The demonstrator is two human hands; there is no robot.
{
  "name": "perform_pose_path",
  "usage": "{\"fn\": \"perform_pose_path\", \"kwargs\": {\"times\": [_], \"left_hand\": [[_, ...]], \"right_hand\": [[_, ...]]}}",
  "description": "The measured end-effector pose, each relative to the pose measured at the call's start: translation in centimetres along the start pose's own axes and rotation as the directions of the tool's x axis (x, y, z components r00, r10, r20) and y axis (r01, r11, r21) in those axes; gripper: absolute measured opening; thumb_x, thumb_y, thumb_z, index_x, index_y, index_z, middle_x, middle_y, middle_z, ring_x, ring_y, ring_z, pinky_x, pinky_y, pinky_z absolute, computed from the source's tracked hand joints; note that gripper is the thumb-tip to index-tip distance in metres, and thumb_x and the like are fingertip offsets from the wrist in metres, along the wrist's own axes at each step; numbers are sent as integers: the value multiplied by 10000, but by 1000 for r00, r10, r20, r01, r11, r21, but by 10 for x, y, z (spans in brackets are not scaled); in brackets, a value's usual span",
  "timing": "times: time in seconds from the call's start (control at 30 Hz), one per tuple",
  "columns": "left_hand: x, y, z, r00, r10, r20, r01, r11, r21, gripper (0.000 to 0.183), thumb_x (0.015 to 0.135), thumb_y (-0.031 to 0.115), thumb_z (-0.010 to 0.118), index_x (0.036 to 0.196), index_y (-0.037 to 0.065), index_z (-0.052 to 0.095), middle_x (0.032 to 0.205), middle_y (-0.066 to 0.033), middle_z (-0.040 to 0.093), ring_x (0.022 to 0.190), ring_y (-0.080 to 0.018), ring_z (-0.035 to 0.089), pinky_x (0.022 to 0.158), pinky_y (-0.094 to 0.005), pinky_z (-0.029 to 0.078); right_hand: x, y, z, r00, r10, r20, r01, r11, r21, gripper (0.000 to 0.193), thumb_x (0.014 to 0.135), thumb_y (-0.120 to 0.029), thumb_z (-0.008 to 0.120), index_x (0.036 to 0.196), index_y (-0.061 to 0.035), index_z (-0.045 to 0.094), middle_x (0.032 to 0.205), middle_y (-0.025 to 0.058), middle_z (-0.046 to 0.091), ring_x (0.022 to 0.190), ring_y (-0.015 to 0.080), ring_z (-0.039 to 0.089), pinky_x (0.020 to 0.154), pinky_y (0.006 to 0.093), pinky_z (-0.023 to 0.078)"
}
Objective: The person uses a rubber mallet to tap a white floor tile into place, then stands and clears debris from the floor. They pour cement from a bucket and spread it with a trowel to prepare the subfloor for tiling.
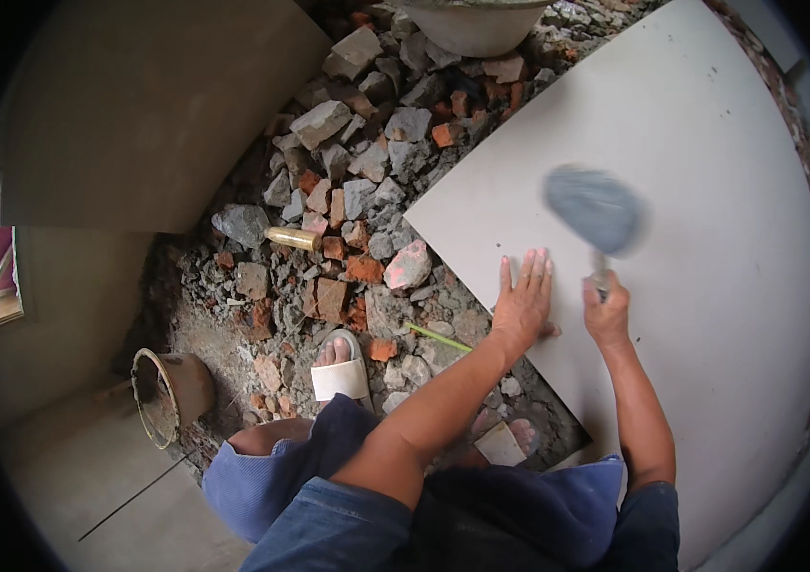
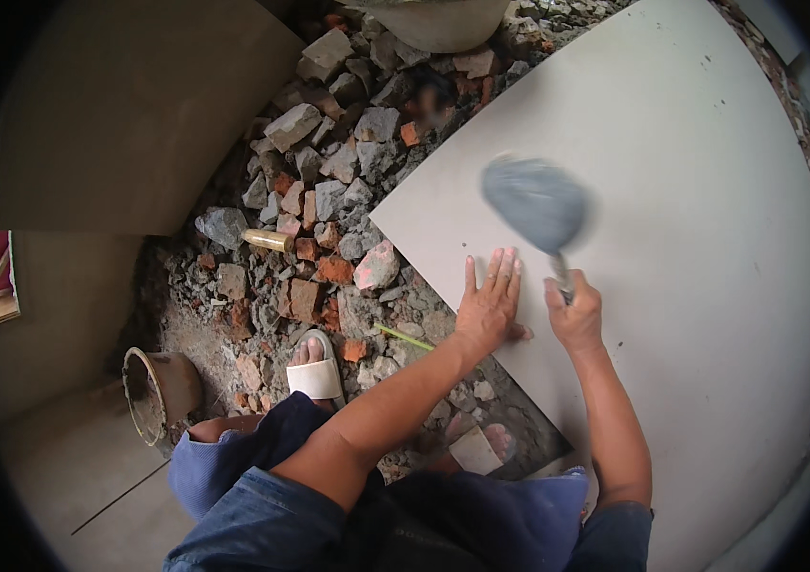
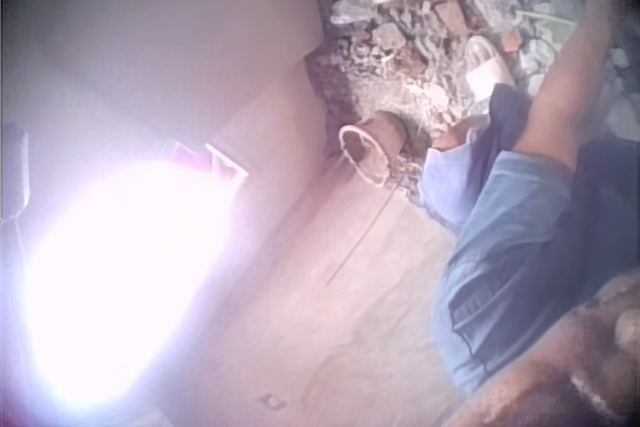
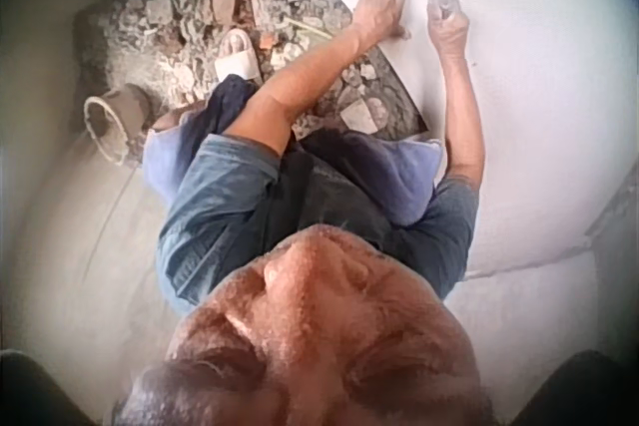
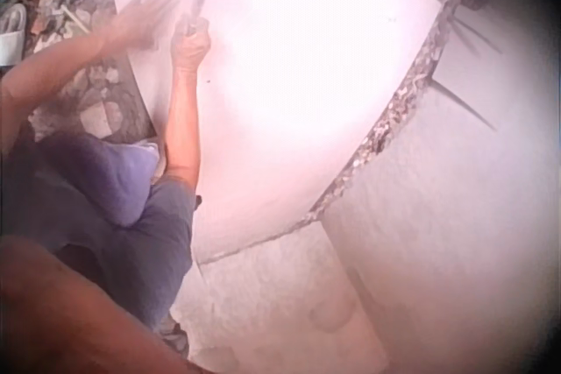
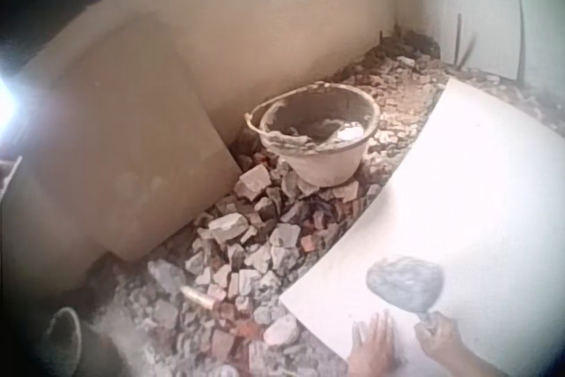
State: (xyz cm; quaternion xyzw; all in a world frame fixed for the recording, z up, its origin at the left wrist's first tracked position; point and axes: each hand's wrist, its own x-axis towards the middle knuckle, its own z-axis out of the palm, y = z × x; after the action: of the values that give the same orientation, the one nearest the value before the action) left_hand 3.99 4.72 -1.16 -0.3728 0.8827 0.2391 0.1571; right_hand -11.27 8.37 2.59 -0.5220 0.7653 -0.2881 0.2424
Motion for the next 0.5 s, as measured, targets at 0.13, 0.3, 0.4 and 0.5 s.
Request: {"fn": "perform_pose_path", "kwargs": {"times": [0.13,0.3,0.4,0.5], "left_hand": [[2,-1,-1,1000,-7,7,7,1000,1,1147,693,626,690,1487,-16,170,1571,-186,110,1469,-312,48,1143,-606,50],[1,0,-4,998,-12,54,12,1000,1,1150,688,626,694,1487,-18,176,1570,-187,114,1469,-311,52,1143,-607,44],[1,1,-5,1000,-17,21,17,1000,26,1147,696,636,681,1488,-17,169,1571,-185,110,1469,-311,46,1143,-606,42],[2,4,-7,996,-43,82,40,999,34,1157,708,652,661,1495,-13,135,1578,-184,74,1471,-310,22,1144,-606,41]], "right_hand": [[6,-4,11,984,18,175,5,991,-132,383,886,-351,637,794,15,570,621,220,592,579,387,615,523,427,476],[-4,0,9,987,-135,90,131,990,56,379,891,-344,624,795,19,571,616,216,589,594,397,617,541,441,479],[-21,16,-1,988,131,83,-116,979,-168,351,902,-314,612,811,23,571,612,213,578,585,374,613,544,412,477],[-51,40,-18,946,306,-112,-302,952,49,362,919,-325,590,826,24,572,590,191,554,538,312,581,540,399,455]]}}
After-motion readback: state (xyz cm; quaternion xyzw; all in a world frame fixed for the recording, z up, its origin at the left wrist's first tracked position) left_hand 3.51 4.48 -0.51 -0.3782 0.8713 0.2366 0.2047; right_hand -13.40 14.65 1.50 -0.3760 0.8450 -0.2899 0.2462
